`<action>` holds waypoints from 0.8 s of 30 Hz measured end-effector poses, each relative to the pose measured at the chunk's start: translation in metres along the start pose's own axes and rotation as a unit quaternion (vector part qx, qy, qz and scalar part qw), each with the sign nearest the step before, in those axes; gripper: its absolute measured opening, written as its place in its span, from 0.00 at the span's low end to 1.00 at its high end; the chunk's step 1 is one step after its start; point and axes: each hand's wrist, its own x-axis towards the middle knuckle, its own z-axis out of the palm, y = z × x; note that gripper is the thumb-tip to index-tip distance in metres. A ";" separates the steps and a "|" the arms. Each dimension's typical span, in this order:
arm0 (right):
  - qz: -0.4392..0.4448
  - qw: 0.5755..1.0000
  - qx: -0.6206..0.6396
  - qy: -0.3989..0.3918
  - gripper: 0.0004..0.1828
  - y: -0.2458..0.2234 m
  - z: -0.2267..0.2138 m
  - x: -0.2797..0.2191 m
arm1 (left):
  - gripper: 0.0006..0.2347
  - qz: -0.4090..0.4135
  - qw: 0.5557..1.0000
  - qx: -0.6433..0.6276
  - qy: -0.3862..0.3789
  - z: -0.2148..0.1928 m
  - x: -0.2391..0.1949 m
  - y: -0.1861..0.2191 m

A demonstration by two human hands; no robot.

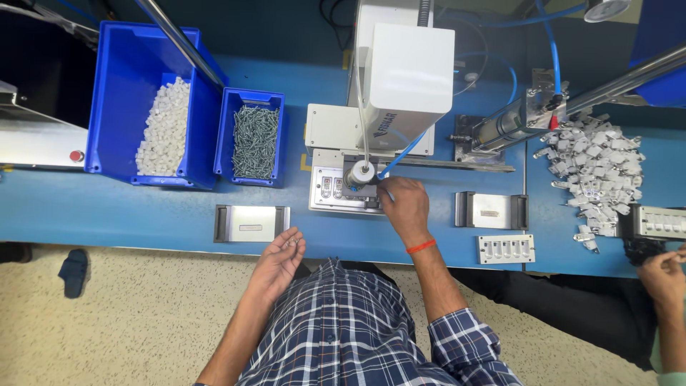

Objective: The person assembles small white plastic components and metal screws into a metal fixture on a blue workbench. They repeatedly pick parts from blue bins, insert them into the fixture, and place the completed fixture aside. A coworker is visible working nearby.

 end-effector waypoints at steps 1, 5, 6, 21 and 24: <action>0.012 1.000 -0.011 -0.016 0.04 0.001 0.000 0.003 | 0.16 0.002 1.000 -0.004 0.007 0.002 -0.002 -0.002; 0.017 0.999 -0.032 -0.032 0.03 -0.009 -0.008 0.009 | 0.16 -0.003 1.000 -0.001 0.004 0.017 -0.008 -0.003; 0.032 0.999 0.009 -0.005 0.07 -0.013 -0.014 0.007 | 0.17 -0.007 1.000 0.006 0.003 0.023 -0.010 0.000; -0.043 0.992 0.114 -0.015 0.14 -0.122 -0.013 -0.050 | 0.16 -0.086 0.975 0.075 -0.190 0.070 0.000 0.023; -0.038 0.993 0.110 -0.005 0.12 -0.126 -0.006 -0.051 | 0.16 -0.087 0.973 0.111 -0.184 0.073 -0.002 0.031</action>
